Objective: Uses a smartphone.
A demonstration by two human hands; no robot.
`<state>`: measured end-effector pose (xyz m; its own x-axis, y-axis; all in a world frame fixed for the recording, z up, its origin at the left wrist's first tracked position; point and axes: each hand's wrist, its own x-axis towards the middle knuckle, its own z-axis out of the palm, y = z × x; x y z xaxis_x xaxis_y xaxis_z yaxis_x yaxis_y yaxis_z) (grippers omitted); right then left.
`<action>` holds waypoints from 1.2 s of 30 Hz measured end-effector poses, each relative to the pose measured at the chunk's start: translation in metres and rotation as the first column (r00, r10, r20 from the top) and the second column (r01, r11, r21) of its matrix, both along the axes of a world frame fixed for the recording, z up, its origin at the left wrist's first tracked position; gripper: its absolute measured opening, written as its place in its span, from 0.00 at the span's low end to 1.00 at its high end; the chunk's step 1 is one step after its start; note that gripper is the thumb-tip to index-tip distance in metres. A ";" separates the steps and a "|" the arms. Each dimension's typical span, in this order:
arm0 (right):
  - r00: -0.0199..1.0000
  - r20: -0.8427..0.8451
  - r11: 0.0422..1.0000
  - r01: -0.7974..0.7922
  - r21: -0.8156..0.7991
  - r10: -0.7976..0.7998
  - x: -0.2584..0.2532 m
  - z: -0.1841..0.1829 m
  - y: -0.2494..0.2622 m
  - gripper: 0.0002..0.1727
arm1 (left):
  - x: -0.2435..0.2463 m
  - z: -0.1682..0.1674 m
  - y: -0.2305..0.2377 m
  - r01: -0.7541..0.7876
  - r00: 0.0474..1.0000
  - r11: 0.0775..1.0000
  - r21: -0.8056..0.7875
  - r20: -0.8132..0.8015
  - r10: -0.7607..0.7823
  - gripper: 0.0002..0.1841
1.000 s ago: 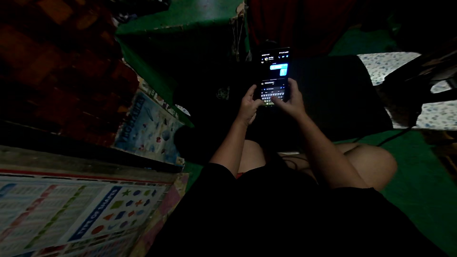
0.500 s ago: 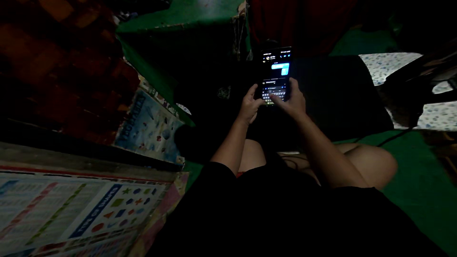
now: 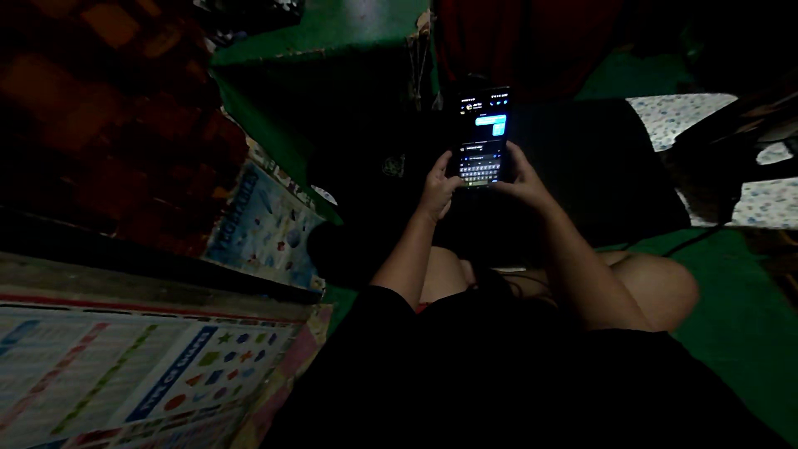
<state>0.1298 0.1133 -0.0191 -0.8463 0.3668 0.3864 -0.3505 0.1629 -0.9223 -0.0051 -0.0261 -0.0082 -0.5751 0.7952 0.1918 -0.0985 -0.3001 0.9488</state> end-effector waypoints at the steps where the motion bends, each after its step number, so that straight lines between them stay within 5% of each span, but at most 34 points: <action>1: 1.000 -0.005 1.000 -0.003 0.000 0.003 0.000 0.000 0.000 0.48 | 0.000 -0.001 0.000 0.002 1.000 1.000 0.006 0.004 -0.002 0.38; 18: 0.996 0.020 0.992 0.088 0.088 -0.090 -0.004 -0.003 0.001 0.47 | 0.000 0.002 0.000 -0.002 1.000 1.000 -0.025 -0.018 0.001 0.39; 25: 0.964 -0.044 0.958 0.264 0.107 -0.261 -0.006 0.001 -0.003 0.24 | 0.001 0.003 -0.001 0.000 1.000 1.000 -0.020 -0.015 0.000 0.38; 36: 0.956 -0.086 0.949 0.290 0.125 -0.280 -0.007 -0.001 -0.003 0.22 | 0.000 0.000 0.000 0.007 1.000 1.000 -0.002 -0.009 -0.007 0.37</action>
